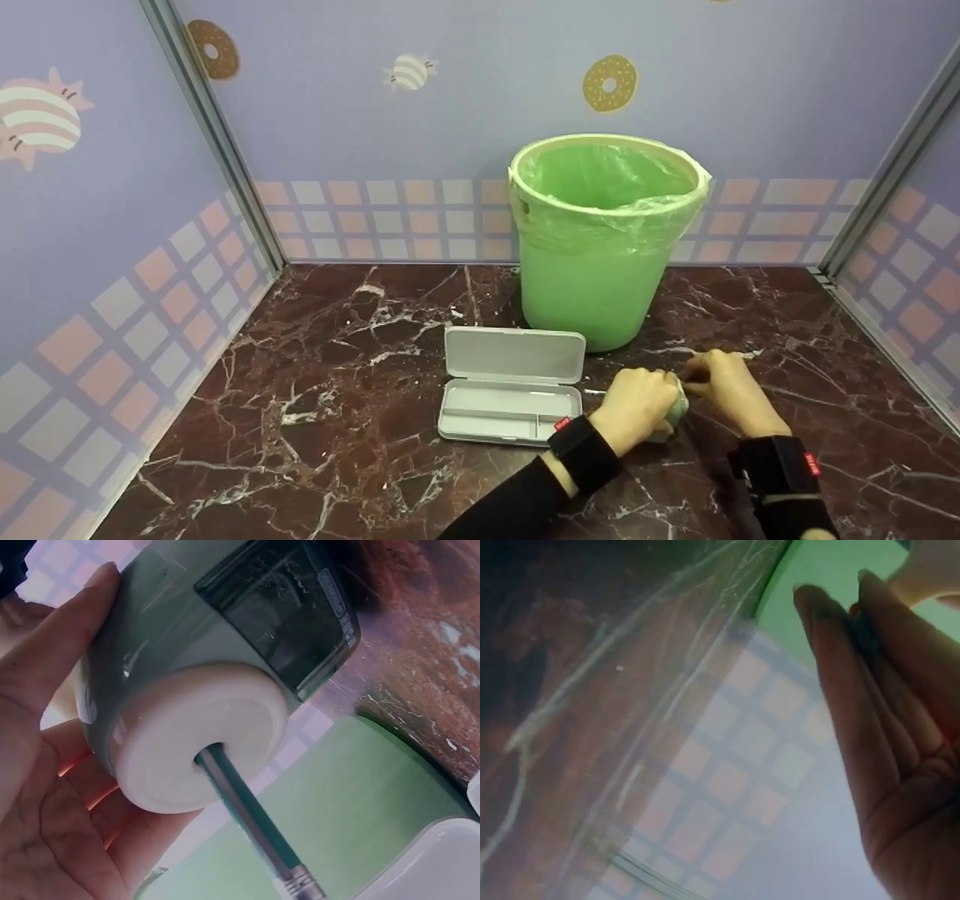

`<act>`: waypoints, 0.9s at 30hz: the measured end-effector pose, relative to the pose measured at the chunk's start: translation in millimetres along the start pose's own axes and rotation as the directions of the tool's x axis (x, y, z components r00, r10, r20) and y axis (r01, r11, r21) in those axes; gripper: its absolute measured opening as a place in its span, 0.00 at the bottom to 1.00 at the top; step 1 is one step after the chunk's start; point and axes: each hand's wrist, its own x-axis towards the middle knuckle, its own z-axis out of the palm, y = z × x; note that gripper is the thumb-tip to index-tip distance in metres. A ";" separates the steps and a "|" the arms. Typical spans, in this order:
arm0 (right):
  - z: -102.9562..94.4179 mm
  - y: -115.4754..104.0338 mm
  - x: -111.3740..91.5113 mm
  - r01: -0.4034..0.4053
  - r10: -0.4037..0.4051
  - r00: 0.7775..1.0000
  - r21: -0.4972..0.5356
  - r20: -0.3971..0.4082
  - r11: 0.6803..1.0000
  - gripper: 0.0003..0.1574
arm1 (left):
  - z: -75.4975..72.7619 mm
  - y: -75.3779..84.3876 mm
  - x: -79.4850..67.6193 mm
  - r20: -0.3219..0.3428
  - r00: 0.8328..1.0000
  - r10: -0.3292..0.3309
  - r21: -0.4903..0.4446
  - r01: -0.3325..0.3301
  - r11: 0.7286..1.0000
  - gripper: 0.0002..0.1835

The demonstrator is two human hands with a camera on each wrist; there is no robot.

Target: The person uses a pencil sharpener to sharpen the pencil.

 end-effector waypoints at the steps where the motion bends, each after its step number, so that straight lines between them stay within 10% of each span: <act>1: -0.4 3.2 -0.7 0.008 -0.009 1.000 0.022 0.020 1.000 0.02 | 0.4 -0.3 -0.4 0.006 1.000 -0.003 -0.003 0.003 1.000 0.30; 16: -14.9 28.3 -10.1 -0.026 -0.054 0.955 0.263 0.292 0.964 0.14 | -1.9 3.9 -2.1 0.017 0.999 -0.049 -0.068 0.050 0.996 0.29; 27: -5.6 19.3 -9.8 -0.094 -0.124 0.850 0.379 0.512 0.921 0.08 | -1.1 -1.1 -5.0 0.031 0.994 -0.105 -0.109 0.108 0.988 0.27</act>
